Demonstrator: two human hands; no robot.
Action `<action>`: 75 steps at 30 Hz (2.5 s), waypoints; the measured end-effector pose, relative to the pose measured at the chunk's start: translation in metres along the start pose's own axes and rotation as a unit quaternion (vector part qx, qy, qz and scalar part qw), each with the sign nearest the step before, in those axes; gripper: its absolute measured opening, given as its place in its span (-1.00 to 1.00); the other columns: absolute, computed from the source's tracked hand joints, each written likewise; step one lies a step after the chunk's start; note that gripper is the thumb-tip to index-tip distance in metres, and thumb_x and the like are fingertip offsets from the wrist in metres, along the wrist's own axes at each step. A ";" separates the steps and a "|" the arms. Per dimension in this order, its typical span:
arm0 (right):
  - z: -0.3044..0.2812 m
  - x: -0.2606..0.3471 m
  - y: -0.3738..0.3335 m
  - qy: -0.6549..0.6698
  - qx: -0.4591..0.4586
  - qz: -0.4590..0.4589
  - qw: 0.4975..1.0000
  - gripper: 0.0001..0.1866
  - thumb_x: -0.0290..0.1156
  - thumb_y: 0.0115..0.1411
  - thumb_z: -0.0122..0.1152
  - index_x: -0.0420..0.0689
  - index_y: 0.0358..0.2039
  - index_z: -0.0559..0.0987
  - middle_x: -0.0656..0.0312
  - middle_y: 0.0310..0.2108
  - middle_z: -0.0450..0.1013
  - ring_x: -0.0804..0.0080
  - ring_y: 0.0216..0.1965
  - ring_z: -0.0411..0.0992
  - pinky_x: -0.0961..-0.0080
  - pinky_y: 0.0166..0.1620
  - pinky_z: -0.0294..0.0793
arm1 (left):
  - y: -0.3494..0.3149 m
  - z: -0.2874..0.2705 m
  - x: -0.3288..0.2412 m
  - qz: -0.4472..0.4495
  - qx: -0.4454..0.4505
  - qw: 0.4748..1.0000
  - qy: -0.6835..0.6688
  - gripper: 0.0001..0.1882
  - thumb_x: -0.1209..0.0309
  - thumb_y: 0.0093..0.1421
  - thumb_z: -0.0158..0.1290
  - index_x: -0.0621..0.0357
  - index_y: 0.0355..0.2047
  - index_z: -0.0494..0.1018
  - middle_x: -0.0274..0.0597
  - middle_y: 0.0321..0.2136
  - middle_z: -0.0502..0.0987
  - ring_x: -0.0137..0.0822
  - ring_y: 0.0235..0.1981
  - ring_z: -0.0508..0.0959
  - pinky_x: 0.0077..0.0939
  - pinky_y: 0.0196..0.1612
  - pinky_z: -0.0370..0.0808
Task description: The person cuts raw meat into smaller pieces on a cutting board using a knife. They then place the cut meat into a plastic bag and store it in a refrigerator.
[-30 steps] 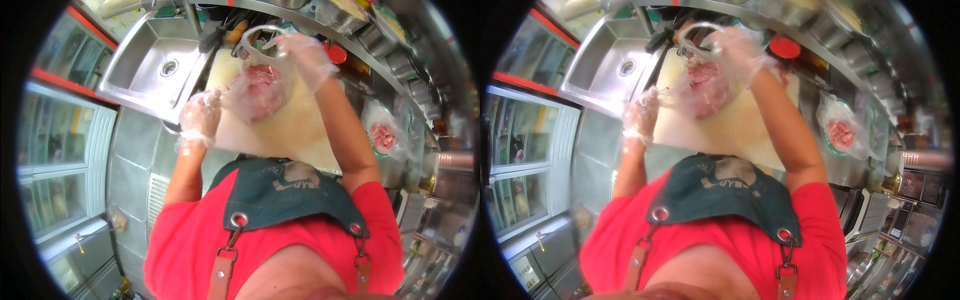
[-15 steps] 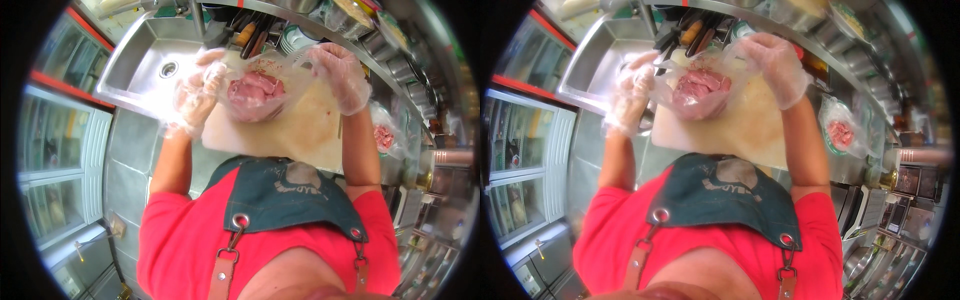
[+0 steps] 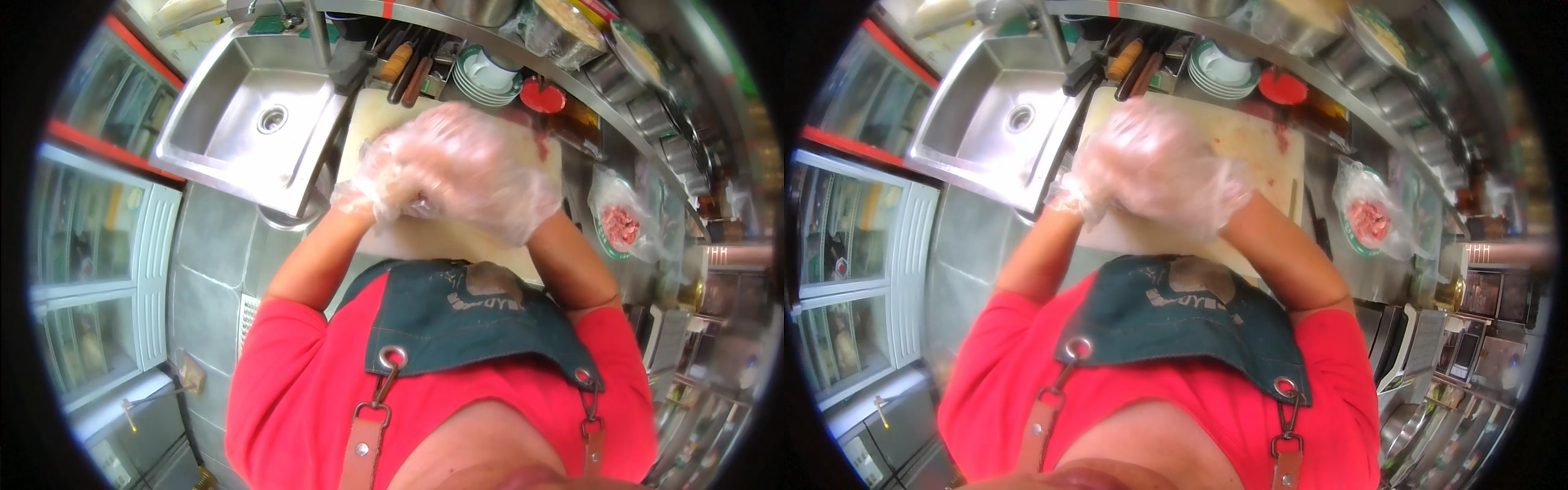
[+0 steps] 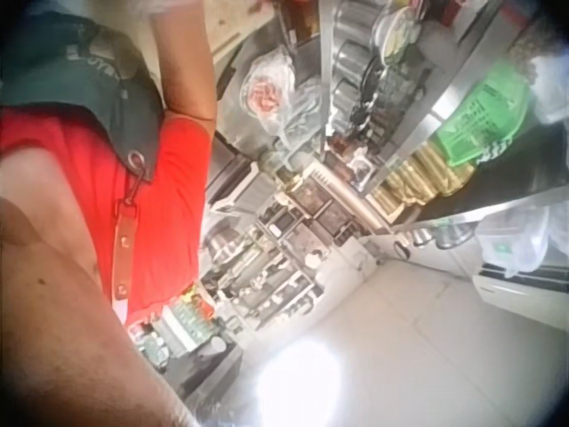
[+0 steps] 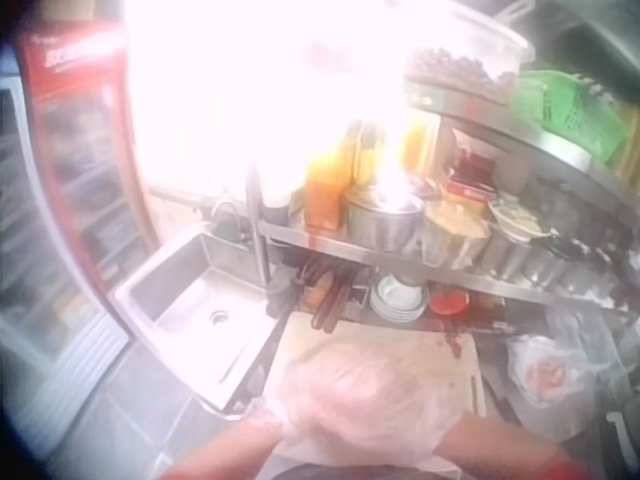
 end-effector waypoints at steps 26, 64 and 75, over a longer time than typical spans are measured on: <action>0.085 -0.008 -0.105 -0.139 -0.042 -0.035 0.989 -0.64 -0.58 -0.03 0.13 -0.14 -0.16 0.59 0.19 -0.33 0.50 0.32 -0.39 0.45 0.41 -0.37 0.46 | -0.002 -0.009 0.014 -0.353 0.066 0.753 -0.551 -0.63 0.27 0.36 -0.19 0.29 -0.09 0.48 -0.12 -0.20 0.54 -0.35 -0.23 0.51 -0.57 -0.14 0.44; 0.096 -0.146 -0.171 -0.160 0.164 0.450 0.863 -0.73 -0.31 0.16 0.00 -0.21 -0.36 0.60 -0.03 -0.30 0.54 0.01 -0.31 0.52 0.11 -0.24 0.49 | -0.086 0.016 0.038 -0.374 -0.124 0.913 -0.105 -0.55 0.14 0.38 -0.23 0.22 -0.39 0.50 -0.18 -0.45 0.53 -0.36 -0.37 0.46 -0.43 -0.21 0.39; 0.103 -0.063 -0.092 0.283 0.093 0.438 0.848 -0.64 -0.17 0.19 0.12 -0.19 -0.16 0.54 0.19 -0.29 0.56 0.42 -0.37 0.49 0.50 -0.24 0.46 | 0.020 -0.018 -0.019 -0.411 -0.007 0.910 -0.058 -0.56 0.03 0.24 -0.03 0.13 -0.16 0.56 0.13 -0.30 0.58 0.07 -0.21 0.55 -0.22 -0.11 0.44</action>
Point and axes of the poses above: each hand's wrist, its own y-axis towards the middle knuckle, its own z-axis out of the palm, x = y × z, the point moved 1 cm from there along y, towards the middle knuckle
